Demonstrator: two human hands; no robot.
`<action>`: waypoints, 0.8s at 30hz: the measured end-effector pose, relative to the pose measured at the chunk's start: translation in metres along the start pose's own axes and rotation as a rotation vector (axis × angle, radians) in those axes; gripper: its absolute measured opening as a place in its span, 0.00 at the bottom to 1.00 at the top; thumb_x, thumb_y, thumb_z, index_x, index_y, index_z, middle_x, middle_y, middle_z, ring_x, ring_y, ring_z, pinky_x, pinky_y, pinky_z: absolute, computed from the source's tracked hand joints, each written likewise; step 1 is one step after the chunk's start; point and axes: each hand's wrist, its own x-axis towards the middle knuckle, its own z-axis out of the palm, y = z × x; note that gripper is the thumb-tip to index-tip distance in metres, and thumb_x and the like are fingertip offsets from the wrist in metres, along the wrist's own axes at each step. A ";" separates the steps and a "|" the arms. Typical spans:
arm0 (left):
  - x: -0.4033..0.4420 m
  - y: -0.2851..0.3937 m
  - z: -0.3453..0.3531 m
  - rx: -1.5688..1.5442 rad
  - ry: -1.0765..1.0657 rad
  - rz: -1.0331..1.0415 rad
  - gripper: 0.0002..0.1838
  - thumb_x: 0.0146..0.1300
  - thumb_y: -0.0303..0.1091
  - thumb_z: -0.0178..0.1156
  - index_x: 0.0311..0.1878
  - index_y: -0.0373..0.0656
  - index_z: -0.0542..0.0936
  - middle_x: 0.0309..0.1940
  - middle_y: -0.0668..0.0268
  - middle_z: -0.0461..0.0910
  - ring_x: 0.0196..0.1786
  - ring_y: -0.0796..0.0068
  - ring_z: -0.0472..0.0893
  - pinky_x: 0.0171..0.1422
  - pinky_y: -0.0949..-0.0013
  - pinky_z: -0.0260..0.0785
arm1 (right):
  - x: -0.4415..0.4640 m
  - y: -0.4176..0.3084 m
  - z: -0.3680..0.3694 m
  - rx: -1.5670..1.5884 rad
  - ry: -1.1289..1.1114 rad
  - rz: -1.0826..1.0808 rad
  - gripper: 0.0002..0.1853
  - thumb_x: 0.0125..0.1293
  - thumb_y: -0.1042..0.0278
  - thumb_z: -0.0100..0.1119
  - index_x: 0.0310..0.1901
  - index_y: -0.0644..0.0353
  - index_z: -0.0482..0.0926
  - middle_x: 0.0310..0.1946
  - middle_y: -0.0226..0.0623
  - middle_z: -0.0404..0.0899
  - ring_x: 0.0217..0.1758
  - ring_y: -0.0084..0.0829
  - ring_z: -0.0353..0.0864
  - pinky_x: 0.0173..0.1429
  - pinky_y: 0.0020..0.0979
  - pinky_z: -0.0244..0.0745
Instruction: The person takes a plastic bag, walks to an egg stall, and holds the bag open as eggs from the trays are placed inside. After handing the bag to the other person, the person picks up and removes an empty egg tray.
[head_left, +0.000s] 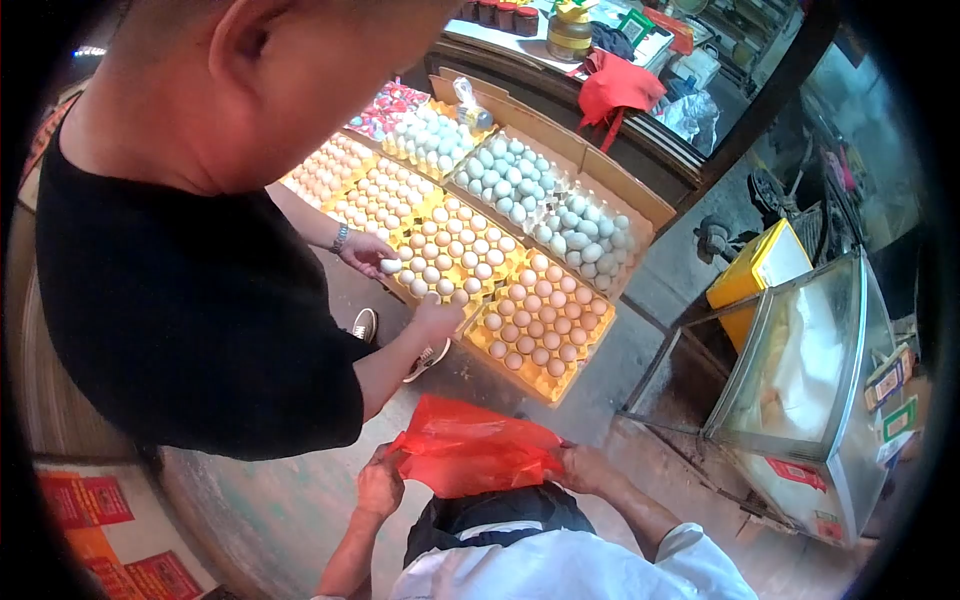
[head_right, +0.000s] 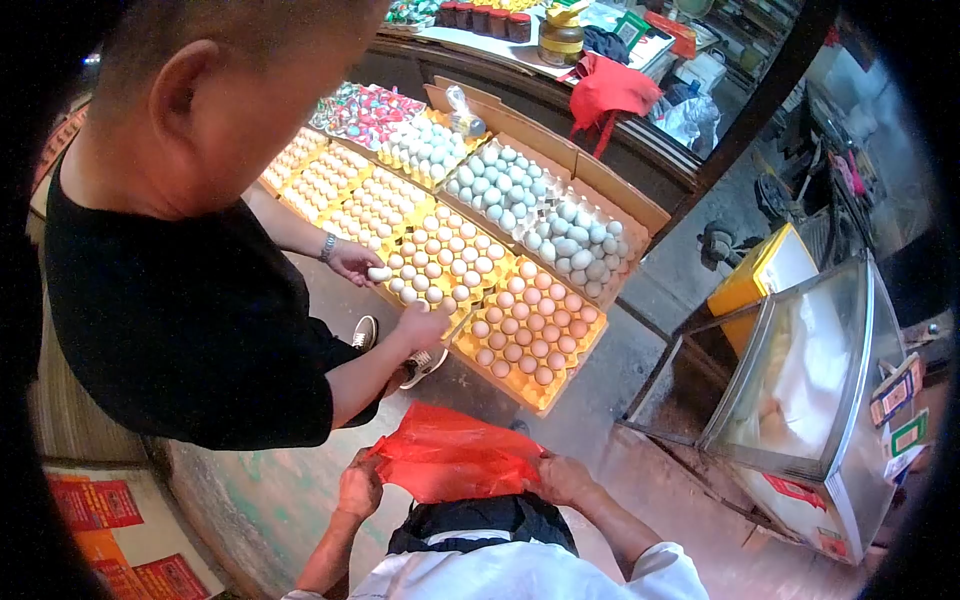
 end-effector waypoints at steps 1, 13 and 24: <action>0.000 0.000 0.001 -0.001 0.001 -0.001 0.19 0.58 0.19 0.51 0.50 0.44 0.83 0.54 0.56 0.81 0.48 0.46 0.83 0.55 0.51 0.77 | 0.000 0.001 0.001 0.015 0.028 -0.004 0.21 0.71 0.50 0.55 0.58 0.53 0.76 0.48 0.52 0.83 0.51 0.55 0.82 0.55 0.51 0.77; -0.002 -0.003 0.002 -0.004 -0.045 -0.040 0.19 0.58 0.20 0.53 0.53 0.41 0.81 0.60 0.52 0.78 0.49 0.44 0.83 0.56 0.49 0.76 | 0.006 0.003 0.017 -0.141 0.217 -0.065 0.11 0.69 0.66 0.49 0.39 0.60 0.82 0.38 0.52 0.85 0.39 0.52 0.86 0.44 0.50 0.81; 0.001 -0.023 0.003 0.373 0.068 0.089 0.18 0.55 0.28 0.60 0.51 0.45 0.82 0.58 0.63 0.79 0.49 0.58 0.80 0.54 0.56 0.73 | 0.008 0.004 0.004 -0.172 0.210 -0.033 0.08 0.62 0.72 0.52 0.39 0.62 0.81 0.40 0.52 0.83 0.37 0.53 0.86 0.45 0.49 0.81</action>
